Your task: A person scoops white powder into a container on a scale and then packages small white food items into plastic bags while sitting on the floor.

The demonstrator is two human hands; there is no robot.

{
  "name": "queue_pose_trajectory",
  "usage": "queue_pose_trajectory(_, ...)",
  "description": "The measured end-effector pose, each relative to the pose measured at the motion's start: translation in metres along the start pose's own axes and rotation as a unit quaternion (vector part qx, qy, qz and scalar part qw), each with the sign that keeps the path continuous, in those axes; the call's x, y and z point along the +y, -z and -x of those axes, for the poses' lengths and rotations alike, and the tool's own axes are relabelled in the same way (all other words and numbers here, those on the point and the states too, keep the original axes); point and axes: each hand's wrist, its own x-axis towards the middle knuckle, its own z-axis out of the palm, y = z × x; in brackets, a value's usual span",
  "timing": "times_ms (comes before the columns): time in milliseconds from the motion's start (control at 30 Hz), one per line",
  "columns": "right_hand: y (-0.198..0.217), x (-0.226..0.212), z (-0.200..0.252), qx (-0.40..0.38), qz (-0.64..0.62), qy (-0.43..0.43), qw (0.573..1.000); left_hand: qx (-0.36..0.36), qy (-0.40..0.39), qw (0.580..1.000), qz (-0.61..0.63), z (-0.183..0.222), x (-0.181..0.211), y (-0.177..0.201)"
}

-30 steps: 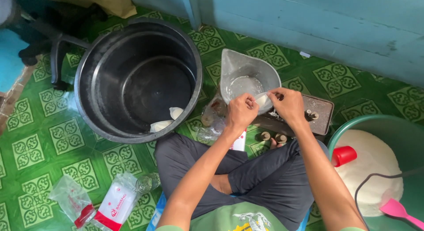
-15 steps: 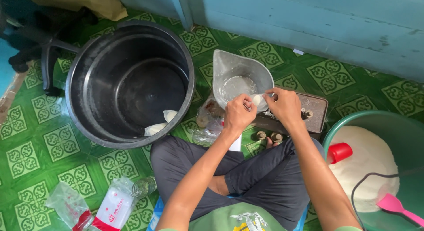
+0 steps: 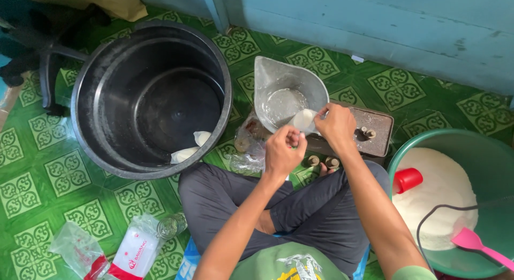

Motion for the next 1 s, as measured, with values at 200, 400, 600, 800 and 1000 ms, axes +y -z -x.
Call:
queue_pose_trajectory(200, 0.036, -0.023, 0.026, 0.023, -0.104, 0.019, 0.994, -0.083, 0.054, 0.994, -0.039, 0.071, -0.009, 0.018)
queue_pose_trajectory(400, 0.056, -0.008, 0.042, 0.067, -0.214, 0.046, 0.973, -0.329, 0.181, 0.908, -0.188, 0.164, -0.074, 0.004)
queue_pose_trajectory(600, 0.081, 0.05, 0.061, 0.117, -0.233, 0.077, 0.962, -0.417, 0.222, 0.84, -0.265, 0.206, -0.097, 0.016)
queue_pose_trajectory(800, 0.069, 0.172, 0.075, 0.179, -0.202, 0.001, 0.963, -0.415, 0.28, 0.812, -0.301, 0.233, -0.122, 0.028)
queue_pose_trajectory(1000, 0.05, 0.28, 0.096, 0.083, -0.095, -0.156, 0.98, -0.3, 0.393, 0.841, -0.217, 0.261, -0.184, 0.015)
